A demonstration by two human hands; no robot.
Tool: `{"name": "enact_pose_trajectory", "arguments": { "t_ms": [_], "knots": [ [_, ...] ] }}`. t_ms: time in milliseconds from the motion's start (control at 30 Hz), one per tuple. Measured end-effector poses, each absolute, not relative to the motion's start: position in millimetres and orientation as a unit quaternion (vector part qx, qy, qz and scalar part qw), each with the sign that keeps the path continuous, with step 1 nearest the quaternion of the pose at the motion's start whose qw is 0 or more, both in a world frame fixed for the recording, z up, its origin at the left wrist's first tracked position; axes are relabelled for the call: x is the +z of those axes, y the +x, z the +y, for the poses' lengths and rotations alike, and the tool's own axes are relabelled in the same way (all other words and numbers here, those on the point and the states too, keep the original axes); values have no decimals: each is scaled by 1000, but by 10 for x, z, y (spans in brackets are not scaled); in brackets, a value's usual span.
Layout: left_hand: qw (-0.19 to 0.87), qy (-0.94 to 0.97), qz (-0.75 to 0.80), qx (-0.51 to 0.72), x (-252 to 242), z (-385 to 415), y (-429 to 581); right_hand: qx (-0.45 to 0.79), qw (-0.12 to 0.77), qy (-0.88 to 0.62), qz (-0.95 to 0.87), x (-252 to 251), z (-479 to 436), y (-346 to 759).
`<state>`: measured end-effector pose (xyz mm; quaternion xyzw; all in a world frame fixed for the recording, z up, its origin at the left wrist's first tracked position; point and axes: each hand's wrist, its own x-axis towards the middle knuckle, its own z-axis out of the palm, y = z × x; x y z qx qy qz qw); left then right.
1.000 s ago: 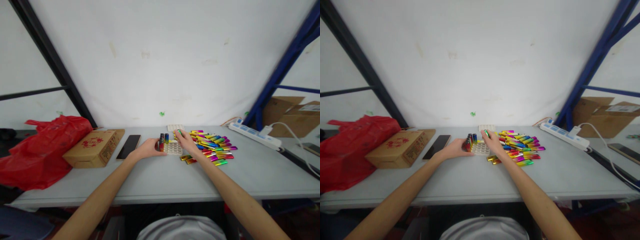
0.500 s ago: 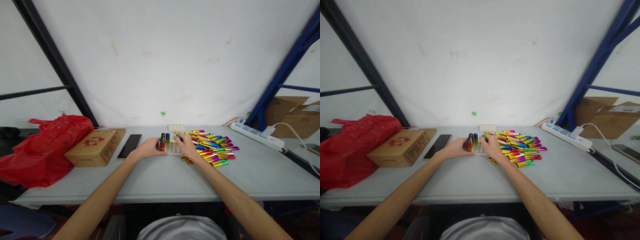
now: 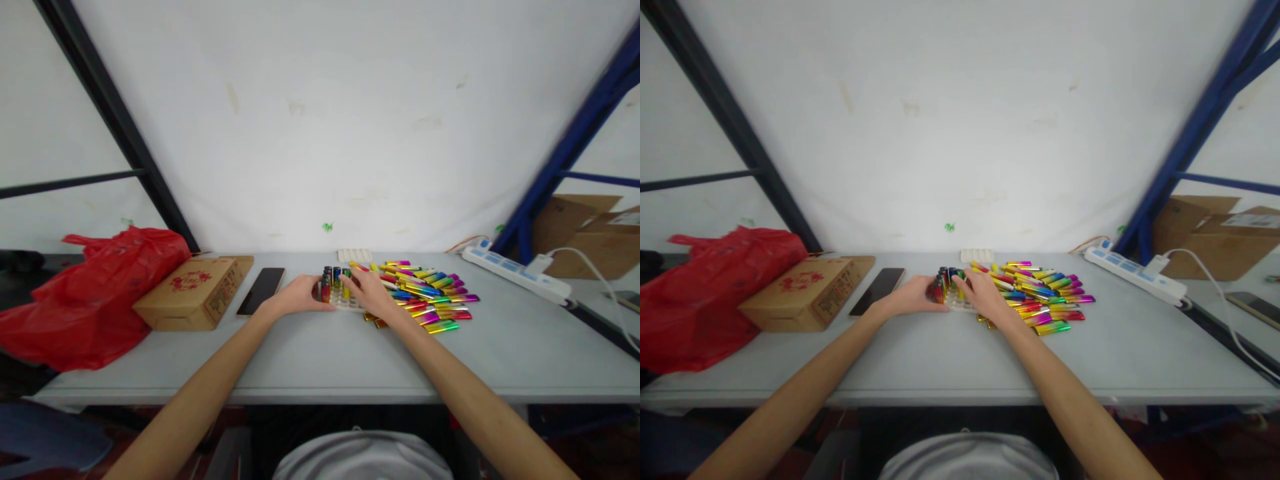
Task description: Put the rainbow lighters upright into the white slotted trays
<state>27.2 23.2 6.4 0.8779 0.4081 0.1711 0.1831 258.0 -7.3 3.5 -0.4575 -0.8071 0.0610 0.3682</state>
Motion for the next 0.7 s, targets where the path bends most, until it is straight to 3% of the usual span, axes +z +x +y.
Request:
{"name": "enact_pose_trajectory", "arguments": {
  "t_ms": [233, 500, 700],
  "knots": [
    [164, 881, 413, 162, 52, 245, 265, 57, 309, -466, -827, -53, 28, 2575],
    [168, 879, 415, 165, 57, 241, 270, -99, 167, -524, -829, -56, 20, 2419],
    [178, 875, 418, 165, 59, 246, 269, -74, 166, -503, -845, 19, -45, 2506]
  ]
}}
